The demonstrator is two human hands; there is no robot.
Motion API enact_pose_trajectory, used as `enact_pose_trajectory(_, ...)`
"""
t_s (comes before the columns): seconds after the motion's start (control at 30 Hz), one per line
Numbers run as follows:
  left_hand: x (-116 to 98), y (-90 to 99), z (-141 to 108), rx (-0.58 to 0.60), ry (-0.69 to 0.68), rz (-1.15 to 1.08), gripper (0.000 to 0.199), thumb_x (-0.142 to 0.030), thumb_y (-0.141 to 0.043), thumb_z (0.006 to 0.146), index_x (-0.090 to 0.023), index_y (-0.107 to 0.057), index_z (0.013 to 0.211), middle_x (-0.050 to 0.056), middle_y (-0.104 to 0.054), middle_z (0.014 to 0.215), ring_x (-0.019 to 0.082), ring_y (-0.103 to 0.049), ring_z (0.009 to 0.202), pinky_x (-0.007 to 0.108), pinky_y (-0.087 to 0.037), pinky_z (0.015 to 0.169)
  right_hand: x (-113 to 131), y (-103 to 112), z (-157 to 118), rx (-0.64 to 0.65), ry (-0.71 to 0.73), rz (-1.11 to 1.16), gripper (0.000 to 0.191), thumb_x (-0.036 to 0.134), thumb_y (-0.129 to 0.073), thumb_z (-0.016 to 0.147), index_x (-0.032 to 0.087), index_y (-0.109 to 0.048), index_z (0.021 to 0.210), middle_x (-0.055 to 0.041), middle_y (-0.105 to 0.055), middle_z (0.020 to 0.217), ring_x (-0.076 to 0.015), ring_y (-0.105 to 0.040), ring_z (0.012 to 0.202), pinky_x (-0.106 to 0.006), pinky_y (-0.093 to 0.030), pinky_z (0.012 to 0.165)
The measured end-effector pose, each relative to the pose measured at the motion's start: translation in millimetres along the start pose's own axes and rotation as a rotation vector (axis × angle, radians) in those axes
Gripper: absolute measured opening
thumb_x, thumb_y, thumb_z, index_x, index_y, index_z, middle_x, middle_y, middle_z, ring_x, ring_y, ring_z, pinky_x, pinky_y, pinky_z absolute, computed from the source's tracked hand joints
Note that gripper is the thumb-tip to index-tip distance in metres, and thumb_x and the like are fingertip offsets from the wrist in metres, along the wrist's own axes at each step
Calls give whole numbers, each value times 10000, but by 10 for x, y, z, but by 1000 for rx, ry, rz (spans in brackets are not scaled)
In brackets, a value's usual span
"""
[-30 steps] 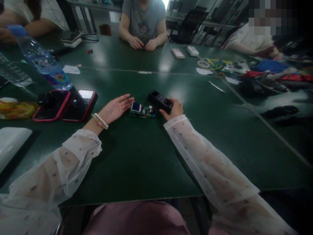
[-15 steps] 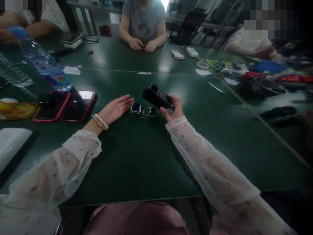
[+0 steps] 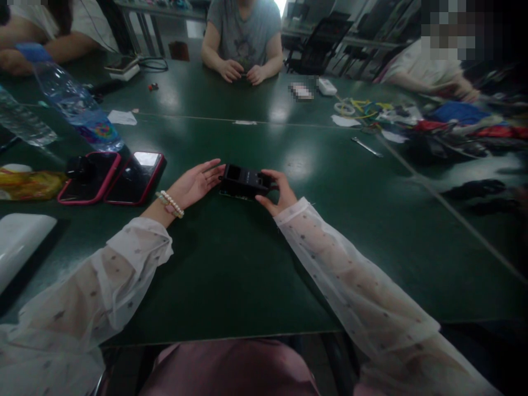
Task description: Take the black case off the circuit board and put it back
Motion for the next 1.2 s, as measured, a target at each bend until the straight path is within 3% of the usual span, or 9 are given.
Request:
enact_pose_trajectory(0.3, 7, 44, 42, -23, -7, 56, 280, -183, -514, 965, -165, -631, 1218, 87, -723, 1120, 149, -680, 1011, 245, -529, 873, -51, -30, -38, 168, -104, -159, 616, 286, -713, 759, 278, -440, 1311, -102, -564, 1271, -306, -572, 1165, -542, -509, 980)
enact_pose_trajectory(0.63, 12, 19, -6, -6, -67, 124, 263, -149, -601, 922, -139, -640, 1181, 111, -699, 1184, 151, -670, 1050, 224, -532, 874, -44, -33, -21, 166, -33, -165, 605, 285, -710, 762, 268, -439, 1303, -106, -570, 1290, -312, -567, 1178, -525, -515, 959)
enact_pose_trajectory(1.2, 11, 26, 6, -19, -47, 95, 296, -156, -594, 929, -148, -623, 1223, 106, -706, 1178, 143, -678, 1028, 221, -538, 869, -52, -45, -42, 166, -72, -199, 626, 321, -697, 762, 265, -420, 1320, -111, -559, 1237, -307, -580, 1127, -526, -513, 957)
Point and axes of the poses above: each hand's wrist, its own z-axis towards the middle knuckle, its own y-axis out of the back of the hand, x = y × z, the point moved 3 cm from there along z, towards the middle knuckle
